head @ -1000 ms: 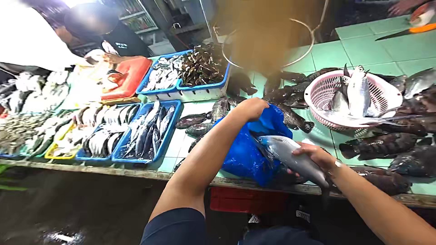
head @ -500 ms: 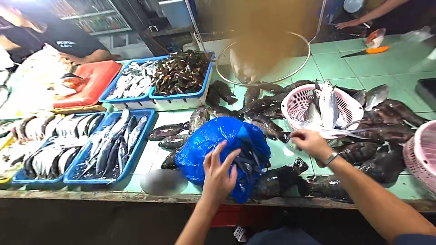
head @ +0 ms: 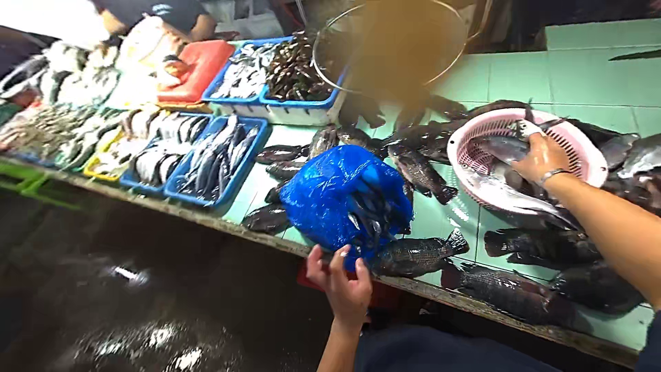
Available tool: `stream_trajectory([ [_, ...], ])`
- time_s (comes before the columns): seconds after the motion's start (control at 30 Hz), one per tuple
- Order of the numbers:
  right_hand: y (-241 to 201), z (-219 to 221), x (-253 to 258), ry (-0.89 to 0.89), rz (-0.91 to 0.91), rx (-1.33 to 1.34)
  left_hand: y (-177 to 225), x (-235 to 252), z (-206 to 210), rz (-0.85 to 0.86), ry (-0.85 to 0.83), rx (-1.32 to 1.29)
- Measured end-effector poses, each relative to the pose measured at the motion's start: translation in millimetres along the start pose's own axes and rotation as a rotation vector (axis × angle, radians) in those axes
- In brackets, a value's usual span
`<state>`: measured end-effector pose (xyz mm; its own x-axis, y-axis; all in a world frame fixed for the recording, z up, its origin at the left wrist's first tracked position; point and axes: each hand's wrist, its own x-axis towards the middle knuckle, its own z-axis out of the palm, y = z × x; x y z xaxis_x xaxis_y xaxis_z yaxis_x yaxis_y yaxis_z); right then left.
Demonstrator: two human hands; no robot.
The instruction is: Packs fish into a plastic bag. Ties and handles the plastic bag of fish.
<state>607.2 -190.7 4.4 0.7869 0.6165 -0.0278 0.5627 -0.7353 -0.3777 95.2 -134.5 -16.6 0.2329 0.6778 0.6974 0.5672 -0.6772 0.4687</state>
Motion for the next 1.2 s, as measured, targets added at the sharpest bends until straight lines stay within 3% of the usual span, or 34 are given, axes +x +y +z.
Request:
stream_trajectory([
  [0.07, 2.7, -5.7, 3.9, -0.071, -0.032, 0.064, 7.2, 1.2, 9.0, 0.112, -0.180, 0.130],
  [0.13, 9.7, -14.2, 7.3, -0.088, -0.040, 0.186, 16.8, 20.6, 15.9, 0.167, -0.558, 0.320],
  [0.2, 9.0, -34.6, 8.3, -0.059, -0.109, 0.211, 33.1, 59.8, 21.3, -0.035, -1.080, 0.531],
  [0.23, 5.7, -48.9, 7.3, -0.033, -0.173, 0.170, 36.1, 76.6, 25.6, -0.136, -1.241, 0.626],
  [0.3, 6.7, -69.9, 11.5, 0.034, -0.367, 0.093, 37.1, 96.7, 25.7, -0.287, -1.365, 0.781],
  [0.4, 16.6, -50.8, 5.7, 0.164, -0.610, 0.169, 30.5, 106.9, -0.9, -0.280, -1.345, 0.981],
  [0.5, -36.8, -46.3, -116.3, -0.054, -0.566, 0.507, 18.0, 101.9, -58.1, -0.183, -1.325, 1.019],
  [0.53, -50.2, -41.1, -147.5, -0.152, -0.513, 0.612, 16.9, 101.4, -74.4, -0.116, -1.254, 0.992],
  [0.6, -57.8, -7.0, -183.8, -0.333, -0.432, 0.766, 16.3, 102.3, -90.7, 0.095, -0.929, 0.781],
  [0.67, -62.1, 29.5, -198.4, -0.444, -0.441, 0.809, 28.7, 110.3, -69.0, 0.163, -0.667, 0.579],
  [0.7, -67.1, 39.3, -200.9, -0.506, -0.440, 0.799, 34.1, 115.8, -47.3, 0.154, -0.616, 0.532],
  [0.77, -78.3, 52.8, -203.8, -0.588, -0.444, 0.779, 26.1, 130.2, 0.2, 0.122, -0.640, 0.551],
  [0.83, -90.2, 64.4, -208.9, -0.625, -0.458, 0.826, -0.7, 152.6, 22.0, -0.019, -0.768, 0.621],
  [0.9, -101.5, 73.3, -214.8, -0.682, -0.446, 0.944, -25.9, 181.2, 7.2, -0.184, -0.866, 0.687],
  [1.03, -139.2, 109.5, -228.7, -0.666, -0.400, 1.161, -22.8, 215.0, -31.2, -0.166, -0.886, 0.779],
  [1.2, -204.7, 120.1, -218.9, -0.584, -0.624, 1.031, -21.8, 210.5, -35.8, -0.246, -0.929, 0.594],
])
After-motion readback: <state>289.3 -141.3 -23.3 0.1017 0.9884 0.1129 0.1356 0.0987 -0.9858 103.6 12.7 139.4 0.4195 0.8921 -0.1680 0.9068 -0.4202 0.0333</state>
